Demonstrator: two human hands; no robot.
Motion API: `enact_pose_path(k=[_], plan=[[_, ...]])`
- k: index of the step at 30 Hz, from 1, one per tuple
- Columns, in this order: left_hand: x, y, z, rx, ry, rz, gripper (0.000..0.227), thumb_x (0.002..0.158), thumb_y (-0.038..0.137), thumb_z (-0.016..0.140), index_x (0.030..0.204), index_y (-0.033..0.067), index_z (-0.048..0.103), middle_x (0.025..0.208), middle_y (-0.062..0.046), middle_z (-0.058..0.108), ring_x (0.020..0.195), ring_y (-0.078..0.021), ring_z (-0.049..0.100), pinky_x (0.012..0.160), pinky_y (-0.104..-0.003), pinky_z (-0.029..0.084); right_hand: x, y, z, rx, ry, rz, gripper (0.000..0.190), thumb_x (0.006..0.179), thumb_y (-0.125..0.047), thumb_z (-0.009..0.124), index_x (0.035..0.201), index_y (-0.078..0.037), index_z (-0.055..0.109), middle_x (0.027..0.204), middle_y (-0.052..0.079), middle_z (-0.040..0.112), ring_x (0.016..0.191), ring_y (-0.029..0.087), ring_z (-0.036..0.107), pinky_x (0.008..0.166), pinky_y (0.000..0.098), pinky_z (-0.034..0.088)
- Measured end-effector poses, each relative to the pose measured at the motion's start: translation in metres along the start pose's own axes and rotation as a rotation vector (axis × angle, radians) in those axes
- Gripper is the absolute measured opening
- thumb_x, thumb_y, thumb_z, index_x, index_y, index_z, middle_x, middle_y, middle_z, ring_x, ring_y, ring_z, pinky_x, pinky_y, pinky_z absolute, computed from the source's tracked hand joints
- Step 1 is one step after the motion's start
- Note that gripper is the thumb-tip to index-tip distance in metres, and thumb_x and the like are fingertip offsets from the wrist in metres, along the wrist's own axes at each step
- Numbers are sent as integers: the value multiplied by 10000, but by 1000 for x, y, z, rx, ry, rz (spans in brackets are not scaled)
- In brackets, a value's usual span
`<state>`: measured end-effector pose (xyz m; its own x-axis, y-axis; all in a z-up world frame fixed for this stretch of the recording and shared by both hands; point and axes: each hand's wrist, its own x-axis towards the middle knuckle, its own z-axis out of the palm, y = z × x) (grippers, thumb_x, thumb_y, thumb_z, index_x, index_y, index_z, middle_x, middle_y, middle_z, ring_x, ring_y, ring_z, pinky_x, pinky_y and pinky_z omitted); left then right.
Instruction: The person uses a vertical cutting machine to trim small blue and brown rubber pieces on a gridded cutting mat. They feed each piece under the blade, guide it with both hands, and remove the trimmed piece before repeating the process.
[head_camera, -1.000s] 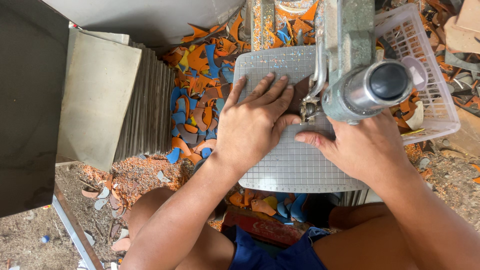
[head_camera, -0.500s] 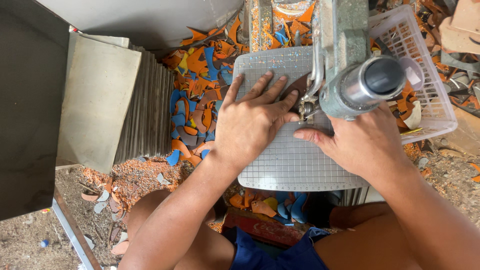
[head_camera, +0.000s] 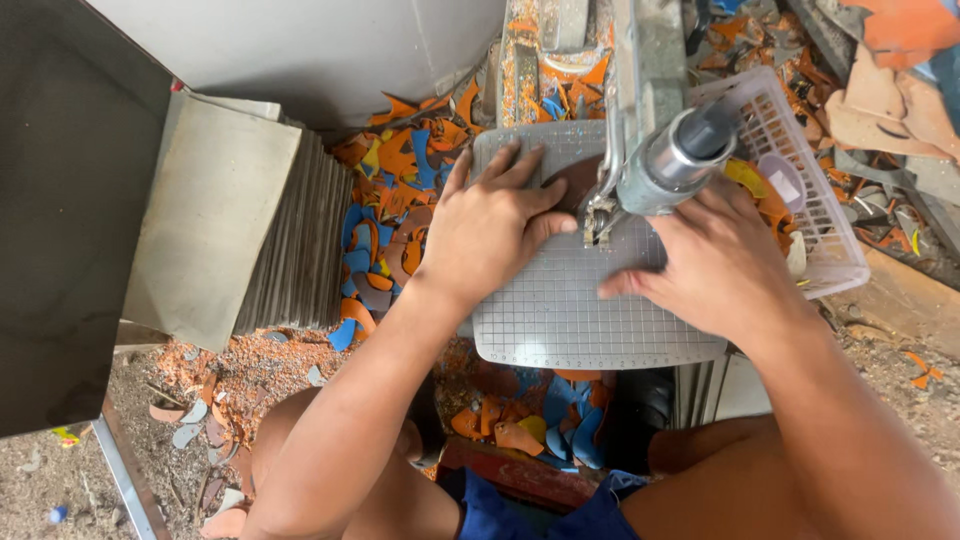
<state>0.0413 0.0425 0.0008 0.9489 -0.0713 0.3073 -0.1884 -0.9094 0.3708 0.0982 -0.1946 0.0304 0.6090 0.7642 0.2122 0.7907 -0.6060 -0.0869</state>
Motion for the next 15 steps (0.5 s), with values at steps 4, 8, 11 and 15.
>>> enact_pose_path(k=[4, 8, 11, 15], plan=[[-16, 3, -8, -89, 31, -47, 436, 899, 460, 736, 1221, 167, 748, 1485, -215, 559, 1411, -379, 504, 1149, -519, 428, -19, 11, -1, 178, 86, -20, 547, 825, -425, 777, 1242, -80, 692, 1389, 134, 664, 1368, 367, 553, 1137, 501, 425], [-16, 11, -14, -64, 80, -118, 558, 794, 445, 824, 1189, 79, 677, 1482, -335, 483, 1361, -456, 476, 1053, -514, 458, -18, 18, 13, 166, 63, 40, 326, 913, -265, 752, 1196, -103, 732, 1323, 87, 693, 1367, 342, 560, 1149, 495, 441], [-14, 8, -23, -93, 63, -193, 671, 815, 342, 797, 1367, 33, 573, 1466, -336, 497, 1240, -472, 555, 990, -511, 500, -14, 25, 14, 214, -18, 92, 216, 898, -271, 763, 1034, -104, 763, 1219, 60, 725, 1343, 316, 573, 1136, 482, 456], [-18, -27, -45, -57, -254, -532, 605, 944, 350, 685, 1493, 154, 523, 1185, -232, 737, 1081, -389, 710, 1012, -474, 548, -9, 41, 8, -45, 91, 133, 178, 805, -259, 863, 929, -143, 811, 1330, 185, 698, 1289, 406, 565, 1019, 500, 450]])
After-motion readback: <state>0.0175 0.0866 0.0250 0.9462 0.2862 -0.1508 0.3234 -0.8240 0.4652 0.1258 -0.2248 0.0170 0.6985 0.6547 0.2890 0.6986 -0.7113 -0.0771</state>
